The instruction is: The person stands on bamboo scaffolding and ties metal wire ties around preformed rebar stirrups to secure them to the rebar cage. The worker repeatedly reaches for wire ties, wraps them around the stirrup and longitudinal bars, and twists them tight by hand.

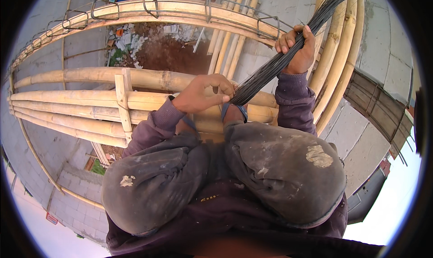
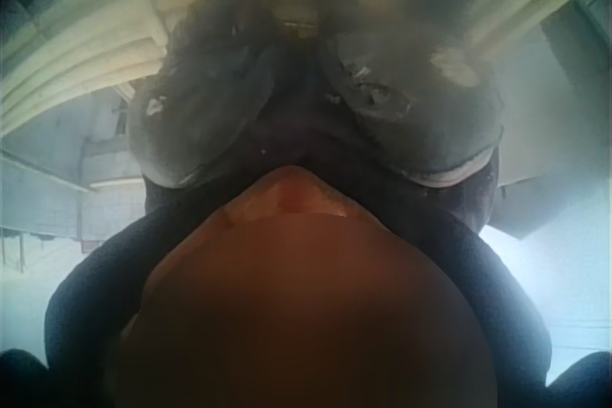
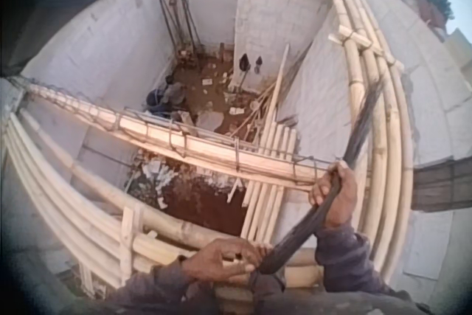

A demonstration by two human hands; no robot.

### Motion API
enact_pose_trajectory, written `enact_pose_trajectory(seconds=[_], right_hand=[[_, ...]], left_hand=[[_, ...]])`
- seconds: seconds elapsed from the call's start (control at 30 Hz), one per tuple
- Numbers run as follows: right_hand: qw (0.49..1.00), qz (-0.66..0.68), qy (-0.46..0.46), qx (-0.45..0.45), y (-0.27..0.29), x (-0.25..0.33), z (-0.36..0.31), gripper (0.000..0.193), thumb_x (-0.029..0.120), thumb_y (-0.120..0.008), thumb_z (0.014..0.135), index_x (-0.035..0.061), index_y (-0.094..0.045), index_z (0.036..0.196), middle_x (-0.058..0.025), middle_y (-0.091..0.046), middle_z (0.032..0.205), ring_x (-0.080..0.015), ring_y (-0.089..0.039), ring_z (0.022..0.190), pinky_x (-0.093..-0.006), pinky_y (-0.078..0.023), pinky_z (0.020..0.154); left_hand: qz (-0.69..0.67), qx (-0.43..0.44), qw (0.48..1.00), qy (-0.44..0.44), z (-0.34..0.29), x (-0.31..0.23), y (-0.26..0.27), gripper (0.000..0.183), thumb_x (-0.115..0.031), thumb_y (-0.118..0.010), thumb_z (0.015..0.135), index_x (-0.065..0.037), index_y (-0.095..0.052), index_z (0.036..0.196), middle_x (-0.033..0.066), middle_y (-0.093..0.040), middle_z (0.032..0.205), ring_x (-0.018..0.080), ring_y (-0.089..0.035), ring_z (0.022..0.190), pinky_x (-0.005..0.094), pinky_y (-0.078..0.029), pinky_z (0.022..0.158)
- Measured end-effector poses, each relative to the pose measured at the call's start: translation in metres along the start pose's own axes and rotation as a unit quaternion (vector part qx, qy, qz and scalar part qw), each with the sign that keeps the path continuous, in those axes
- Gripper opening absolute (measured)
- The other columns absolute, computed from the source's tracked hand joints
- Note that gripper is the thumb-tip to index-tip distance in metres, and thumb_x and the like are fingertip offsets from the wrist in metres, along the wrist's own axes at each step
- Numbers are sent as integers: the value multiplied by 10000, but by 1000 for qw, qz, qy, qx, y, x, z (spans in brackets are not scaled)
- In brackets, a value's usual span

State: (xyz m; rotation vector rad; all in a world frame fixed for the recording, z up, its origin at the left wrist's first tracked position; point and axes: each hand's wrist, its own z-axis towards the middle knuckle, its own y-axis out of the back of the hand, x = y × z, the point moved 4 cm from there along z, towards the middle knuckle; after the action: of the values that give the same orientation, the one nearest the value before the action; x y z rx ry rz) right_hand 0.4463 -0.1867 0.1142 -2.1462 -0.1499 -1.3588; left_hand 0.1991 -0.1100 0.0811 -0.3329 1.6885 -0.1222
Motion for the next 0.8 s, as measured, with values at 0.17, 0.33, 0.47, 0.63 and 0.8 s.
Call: enact_pose_trajectory(seconds=[0.17, 0.33, 0.47, 0.63, 0.8], right_hand=[[1000, 12, -19, -4, 3, -5, 1, 286, 312, -457, 1016, 44, -538, 959, -23, -442, 612, -150, -446, 483, -323, -418, 469], [999, 18, -31, -16, 3, -9, 0, 279, 308, -466, 1012, 44, -539, 956, -24, -444, 612, -152, -449, 481, -325, -425, 469], [999, 9, -31, -5, 1, -10, -2, 279, 308, -472, 1009, 43, -541, 958, -23, -444, 611, -152, -451, 479, -324, -426, 468], [999, 10, -40, -1, 2, -11, -2, 284, 312, -477, 1005, 39, -543, 963, -25, -448, 613, -154, -457, 480, -318, -425, 469], [1000, 11, -28, -3, 2, -8, 0, 266, 306, -481, 1010, 54, -534, 943, -30, -462, 621, -156, -472, 491, -316, -430, 477]], left_hand=[[-138, -26, 989, 49, -3, 3, -3, 148, -151, -691, 923, -23, -655, 987, 26, -684, 959, 100, -586, 850, 258, -454, 707], [-84, 5, 995, 59, -4, 1, -2, 136, -151, -690, 943, -25, -642, 961, 17, -659, 946, 89, -596, 835, 259, -491, 779], [-134, 28, 987, 81, -3, 4, -6, 173, -182, -698, 947, -21, -634, 958, 22, -648, 966, 93, -589, 857, 268, -496, 803], [-198, 28, 977, 72, -3, 3, -9, 201, -197, -670, 969, -15, -615, 1035, 29, -632, 985, 101, -576, 911, 277, -491, 822], [-182, -32, 976, 112, -11, 4, -2, 217, -187, -636, 985, -12, -612, 1111, 34, -632, 964, 101, -570, 881, 280, -490, 784]])
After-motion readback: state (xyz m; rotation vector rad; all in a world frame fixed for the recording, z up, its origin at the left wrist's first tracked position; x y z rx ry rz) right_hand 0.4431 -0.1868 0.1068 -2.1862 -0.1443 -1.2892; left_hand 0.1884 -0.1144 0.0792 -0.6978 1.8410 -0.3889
